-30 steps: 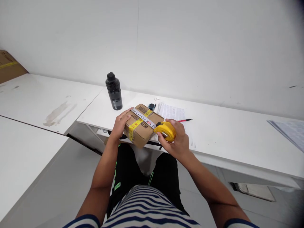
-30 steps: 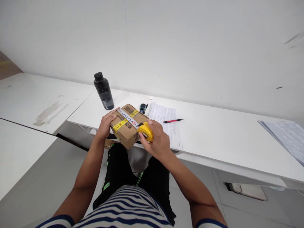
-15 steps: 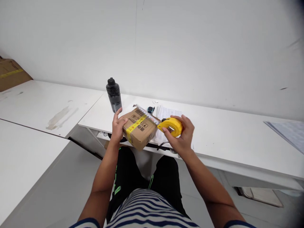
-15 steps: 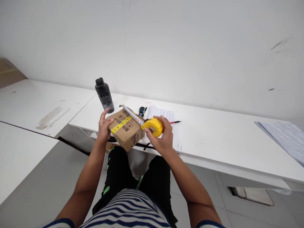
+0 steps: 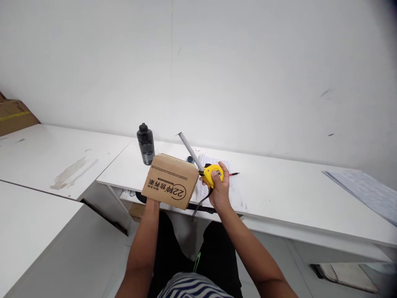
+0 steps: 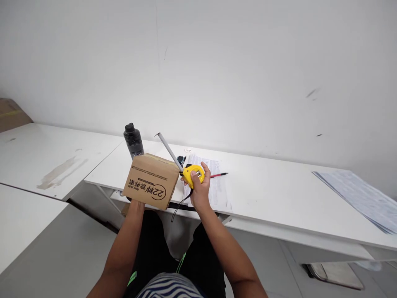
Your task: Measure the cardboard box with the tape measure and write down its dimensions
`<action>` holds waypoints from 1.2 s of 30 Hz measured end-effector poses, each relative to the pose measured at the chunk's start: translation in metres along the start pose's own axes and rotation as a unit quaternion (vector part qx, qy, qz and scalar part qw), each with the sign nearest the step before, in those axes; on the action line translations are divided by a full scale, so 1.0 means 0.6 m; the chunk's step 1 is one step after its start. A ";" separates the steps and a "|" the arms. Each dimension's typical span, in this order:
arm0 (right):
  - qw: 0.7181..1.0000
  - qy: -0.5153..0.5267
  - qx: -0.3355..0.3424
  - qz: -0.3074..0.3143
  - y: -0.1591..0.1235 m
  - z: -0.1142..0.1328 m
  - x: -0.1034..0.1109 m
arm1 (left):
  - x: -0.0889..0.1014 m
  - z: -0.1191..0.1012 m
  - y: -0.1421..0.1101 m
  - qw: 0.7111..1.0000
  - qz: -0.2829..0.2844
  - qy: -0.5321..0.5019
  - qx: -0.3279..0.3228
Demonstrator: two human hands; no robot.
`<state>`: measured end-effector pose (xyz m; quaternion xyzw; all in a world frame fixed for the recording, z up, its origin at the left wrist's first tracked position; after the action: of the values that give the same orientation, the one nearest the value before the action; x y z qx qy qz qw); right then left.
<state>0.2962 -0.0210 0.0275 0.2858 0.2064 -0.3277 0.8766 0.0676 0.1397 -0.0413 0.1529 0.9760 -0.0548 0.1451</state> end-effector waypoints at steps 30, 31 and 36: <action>0.997 -0.011 -0.075 0.029 0.039 -0.074 0.025 | -0.039 -0.110 -0.123 0.924 0.210 0.321 -0.007; 0.996 -0.022 -0.073 0.042 0.043 -0.074 0.017 | -0.036 -0.110 -0.121 0.934 0.209 0.290 -0.005; 0.970 -0.173 0.062 0.161 0.065 -0.039 -0.034 | 0.007 -0.130 -0.108 0.991 0.081 0.090 -0.052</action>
<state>0.3046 0.0276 0.0353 0.3083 -0.0176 -0.2389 0.9206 0.0225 0.0914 0.0356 0.2279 0.9710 0.0224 0.0681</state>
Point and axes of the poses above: each hand's wrist, its own y-axis towards the middle knuckle, its own x-axis out of the back of the hand, z = x × y, the point moved 9 cm from there along y, towards the middle knuckle, and after that the axes turned 15 degrees about x, right-handed, at the moved point
